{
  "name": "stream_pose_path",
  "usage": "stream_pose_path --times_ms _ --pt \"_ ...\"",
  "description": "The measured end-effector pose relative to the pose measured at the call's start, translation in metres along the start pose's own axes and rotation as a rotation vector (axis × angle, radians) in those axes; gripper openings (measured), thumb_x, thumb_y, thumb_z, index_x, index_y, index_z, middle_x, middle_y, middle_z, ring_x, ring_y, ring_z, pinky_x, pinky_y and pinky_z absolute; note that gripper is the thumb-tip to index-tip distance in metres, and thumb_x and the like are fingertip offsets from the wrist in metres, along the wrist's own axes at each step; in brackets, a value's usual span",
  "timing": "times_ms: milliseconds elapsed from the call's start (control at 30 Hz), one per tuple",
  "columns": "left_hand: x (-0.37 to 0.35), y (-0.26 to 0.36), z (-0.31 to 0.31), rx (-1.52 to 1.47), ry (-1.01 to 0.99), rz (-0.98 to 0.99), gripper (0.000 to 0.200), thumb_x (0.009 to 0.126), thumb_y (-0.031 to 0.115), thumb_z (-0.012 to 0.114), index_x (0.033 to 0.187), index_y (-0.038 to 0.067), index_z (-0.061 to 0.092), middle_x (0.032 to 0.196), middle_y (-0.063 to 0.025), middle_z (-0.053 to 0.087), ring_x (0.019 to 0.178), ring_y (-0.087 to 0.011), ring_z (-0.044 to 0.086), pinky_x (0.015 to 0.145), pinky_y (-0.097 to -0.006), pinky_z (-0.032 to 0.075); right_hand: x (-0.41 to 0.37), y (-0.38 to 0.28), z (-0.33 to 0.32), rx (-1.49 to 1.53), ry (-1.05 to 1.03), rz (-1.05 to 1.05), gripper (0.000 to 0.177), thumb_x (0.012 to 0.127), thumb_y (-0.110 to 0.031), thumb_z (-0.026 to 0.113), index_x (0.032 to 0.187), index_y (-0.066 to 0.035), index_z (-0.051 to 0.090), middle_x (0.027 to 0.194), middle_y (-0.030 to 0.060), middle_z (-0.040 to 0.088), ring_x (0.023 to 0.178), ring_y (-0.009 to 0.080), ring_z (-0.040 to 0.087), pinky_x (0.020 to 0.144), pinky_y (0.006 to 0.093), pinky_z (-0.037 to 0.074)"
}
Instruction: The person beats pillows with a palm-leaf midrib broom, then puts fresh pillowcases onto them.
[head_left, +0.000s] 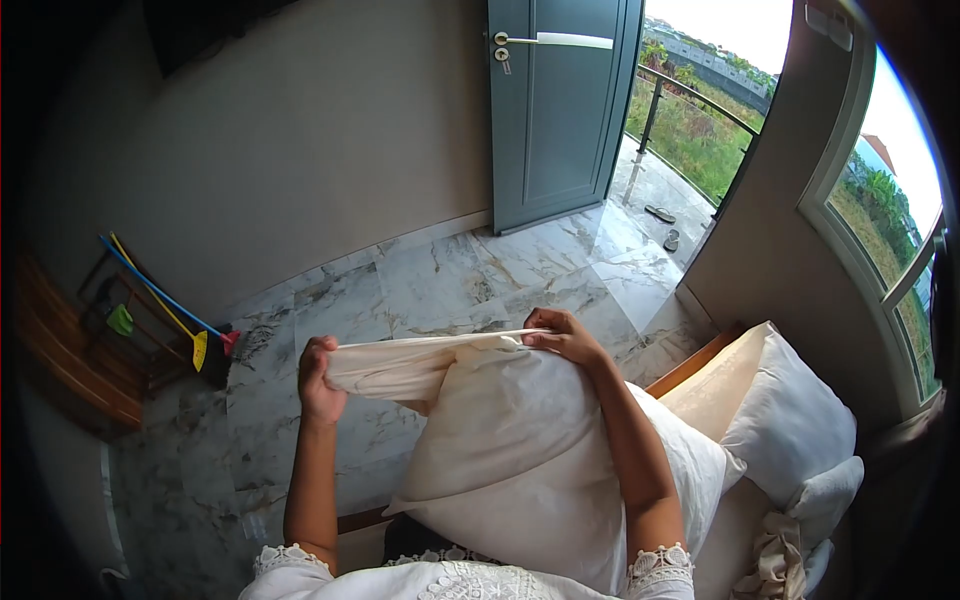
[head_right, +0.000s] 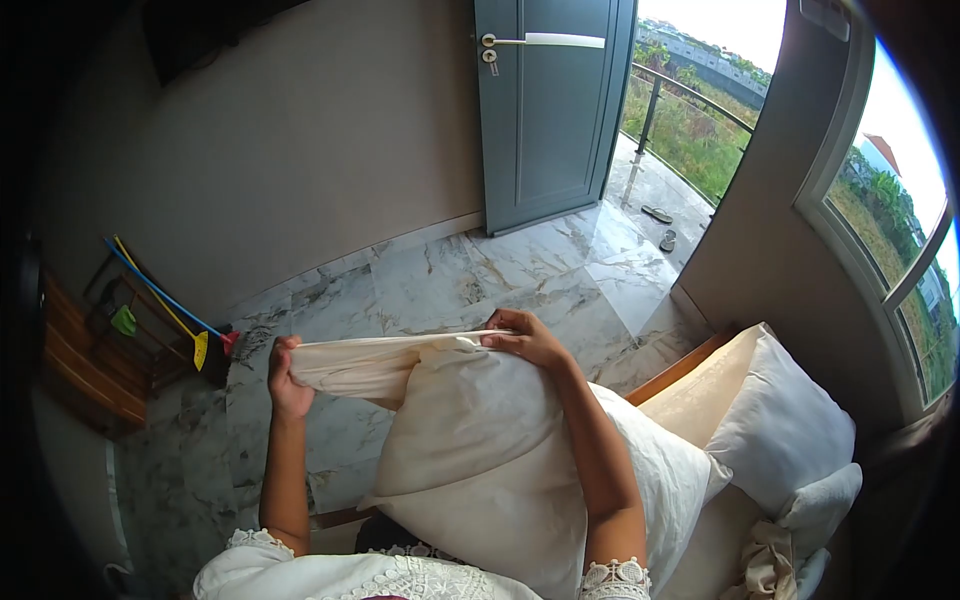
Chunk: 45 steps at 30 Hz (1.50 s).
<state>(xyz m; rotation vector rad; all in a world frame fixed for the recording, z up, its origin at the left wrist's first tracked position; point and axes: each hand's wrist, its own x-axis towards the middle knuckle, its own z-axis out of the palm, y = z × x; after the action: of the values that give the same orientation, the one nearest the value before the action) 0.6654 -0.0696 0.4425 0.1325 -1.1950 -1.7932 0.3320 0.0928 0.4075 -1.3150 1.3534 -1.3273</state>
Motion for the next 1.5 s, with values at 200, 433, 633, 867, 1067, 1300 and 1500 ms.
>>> stream_pose_path --times_ms 200,433,633,867,1067,1300,1500 --pt "-0.040 0.031 -0.027 0.234 -0.042 0.075 0.026 0.081 0.030 0.057 0.082 0.004 0.053 0.080 -0.0015 0.049 0.079 -0.0104 0.046 0.072 -0.0250 0.035 -0.020 0.033 -0.015 -0.099 0.297 -0.121 0.013 0.069 -0.003 0.064 0.080 -0.003 0.056 0.074 -0.0010 0.055 0.071 0.0061 0.049 0.064 0.0198 0.038" --pt "-0.114 0.040 -0.120 0.140 0.233 0.016 0.025 0.084 0.029 0.053 0.086 0.003 0.054 0.083 -0.0030 0.053 0.078 -0.0111 0.048 0.071 -0.0276 0.037 0.007 0.010 0.034 -0.455 0.159 -0.379 0.017 0.066 -0.003 0.062 0.083 -0.005 0.061 0.094 0.0075 0.053 0.091 0.0255 0.048 0.081 0.0348 0.039" --pt "-0.177 0.048 -0.078 0.568 -0.050 -0.592 0.045 0.065 0.024 0.074 0.099 0.002 0.055 0.093 -0.0049 0.058 0.086 -0.0130 0.054 0.075 -0.0270 0.044 -0.003 0.015 0.049 -0.491 -0.019 -0.256 0.023 0.068 -0.012 0.063 0.090 -0.007 0.057 0.115 0.0114 0.043 0.103 0.0303 0.045 0.088 0.0346 0.038" --pt "-0.230 -0.061 -0.069 0.941 0.089 -0.583 0.026 0.072 0.016 0.068 0.092 0.004 0.057 0.078 -0.0031 0.059 0.067 -0.0106 0.053 0.061 -0.0255 0.043 -0.042 0.032 0.038 -0.829 -0.046 0.430 0.057 0.069 -0.053 0.059 0.103 -0.010 0.046 0.096 0.0209 0.055 0.091 0.0361 0.053 0.078 0.0411 0.042" --pt "-0.179 -0.095 -0.035 0.986 0.332 -0.235 0.018 0.070 0.010 0.062 0.086 0.004 0.058 0.065 -0.0006 0.047 0.057 -0.0086 0.045 0.052 -0.0238 0.037 -0.097 -0.011 0.002 -0.670 0.318 0.230 0.033 0.071 -0.030 0.065 0.089 -0.006 0.051 0.079 0.0191 0.059 0.075 0.0318 0.058 0.066 0.0381 0.043" --pt "-0.053 -0.115 0.015 1.425 0.183 0.285 0.028 0.078 0.022 0.054 0.102 0.007 0.054 0.080 -0.0060 0.051 0.067 -0.0201 0.052 0.060 -0.0298 0.043 -0.231 -0.102 -0.036 -0.501 0.656 0.234 0.018 0.072 -0.010 0.061 0.076 -0.005 0.044 0.069 -0.0027 0.043 0.066 0.0066 0.039 0.061 0.0212 0.035" --pt "-0.080 -0.194 0.050 -0.298 0.141 -0.679 0.033 0.087 0.029 0.044 0.108 0.004 0.048 0.100 -0.0091 0.056 0.090 -0.0195 0.056 0.076 -0.0308 0.049 -0.280 -0.117 -0.035 -0.196 0.938 0.040 0.016 0.078 -0.007 0.055 0.074 -0.012 0.040 0.068 -0.0093 0.035 0.062 -0.0006 0.030 0.057 0.0138 0.027"
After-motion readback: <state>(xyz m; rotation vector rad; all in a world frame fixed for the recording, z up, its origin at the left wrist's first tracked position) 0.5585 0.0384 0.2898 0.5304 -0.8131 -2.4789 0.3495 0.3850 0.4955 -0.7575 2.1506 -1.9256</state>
